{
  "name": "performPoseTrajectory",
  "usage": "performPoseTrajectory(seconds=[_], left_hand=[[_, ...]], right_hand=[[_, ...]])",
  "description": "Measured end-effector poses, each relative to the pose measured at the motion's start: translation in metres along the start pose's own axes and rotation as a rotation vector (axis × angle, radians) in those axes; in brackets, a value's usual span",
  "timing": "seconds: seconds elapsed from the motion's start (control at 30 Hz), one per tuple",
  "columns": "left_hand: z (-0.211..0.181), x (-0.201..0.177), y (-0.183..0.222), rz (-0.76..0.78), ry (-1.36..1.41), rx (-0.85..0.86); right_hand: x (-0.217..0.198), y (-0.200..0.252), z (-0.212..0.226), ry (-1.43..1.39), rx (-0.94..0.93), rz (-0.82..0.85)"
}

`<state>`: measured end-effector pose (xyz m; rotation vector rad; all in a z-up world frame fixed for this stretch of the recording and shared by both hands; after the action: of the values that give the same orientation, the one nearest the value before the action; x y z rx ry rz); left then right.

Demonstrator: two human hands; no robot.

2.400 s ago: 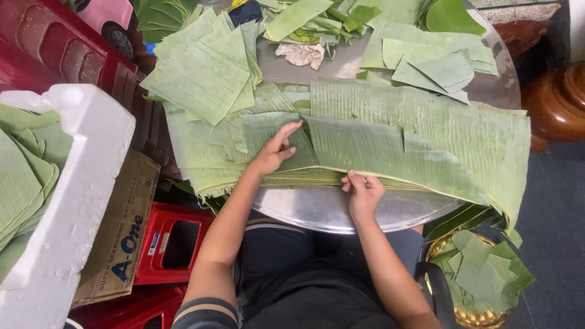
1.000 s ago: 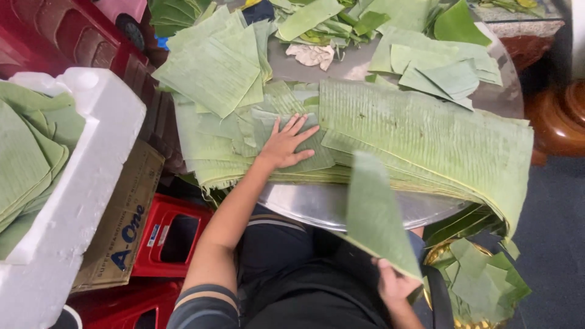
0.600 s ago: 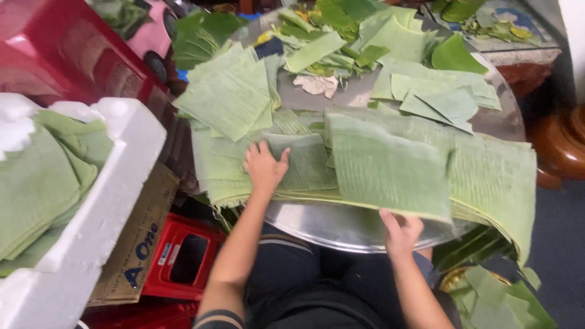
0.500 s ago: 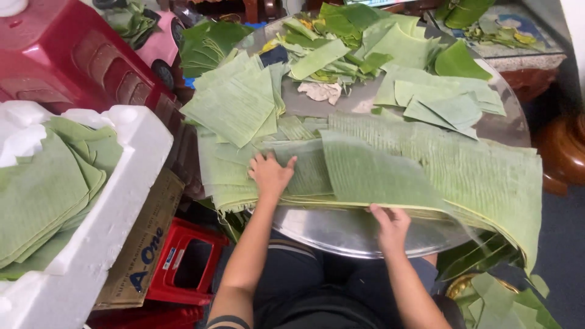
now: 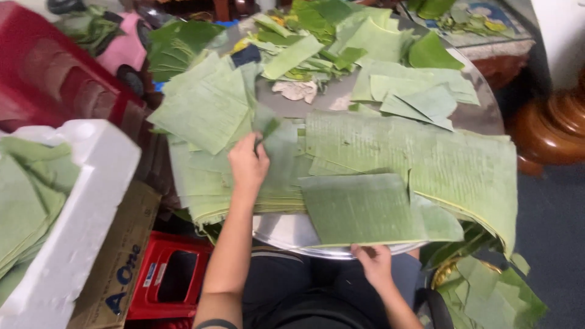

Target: Sorting and stacking banana leaves on a metal tray

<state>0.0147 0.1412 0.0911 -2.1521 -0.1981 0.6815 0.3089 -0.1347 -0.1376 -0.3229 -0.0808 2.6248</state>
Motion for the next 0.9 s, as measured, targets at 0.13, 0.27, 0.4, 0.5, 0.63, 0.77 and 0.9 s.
performPoseTrajectory(seconds=[0.13, 0.27, 0.4, 0.5, 0.63, 0.77, 0.9], left_hand=[[-0.096, 0.044, -0.075, 0.128, 0.173, 0.179], [-0.129, 0.143, -0.142, 0.048, 0.37, 0.119], [-0.062, 0.328, -0.141, -0.123, 0.608, -0.261], [-0.038, 0.456, -0.113, -0.098, 0.689, -0.434], [-0.086, 0.448, -0.071, 0.457, 0.565, -0.97], [-0.112, 0.4, -0.048, 0.806, 0.032, -0.299], [-0.15, 0.272, 0.0, 0.973, 0.056, -0.066]], right_hand=[[0.0, 0.01, 0.012, 0.04, 0.054, -0.03], [0.0, 0.008, 0.04, 0.069, 0.001, 0.041], [0.0, 0.003, 0.043, 0.028, -0.05, 0.106], [-0.002, 0.004, 0.04, -0.056, -0.001, 0.124], [0.001, 0.003, 0.031, -0.302, 0.047, 0.214], [-0.003, 0.0, 0.016, -0.307, 0.189, 0.227], [-0.007, -0.007, -0.044, -0.72, 0.781, -0.144]])
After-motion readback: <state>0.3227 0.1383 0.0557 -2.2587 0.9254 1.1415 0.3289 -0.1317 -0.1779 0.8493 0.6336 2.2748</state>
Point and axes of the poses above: each hand's wrist, its own y-axis away from the middle knuckle, its own x-axis out of the palm, z = x × y, the point moved 6 cm from there along -y, towards the middle knuckle, and after that the axes turned 8 degrees about y, right-handed, at the moved point
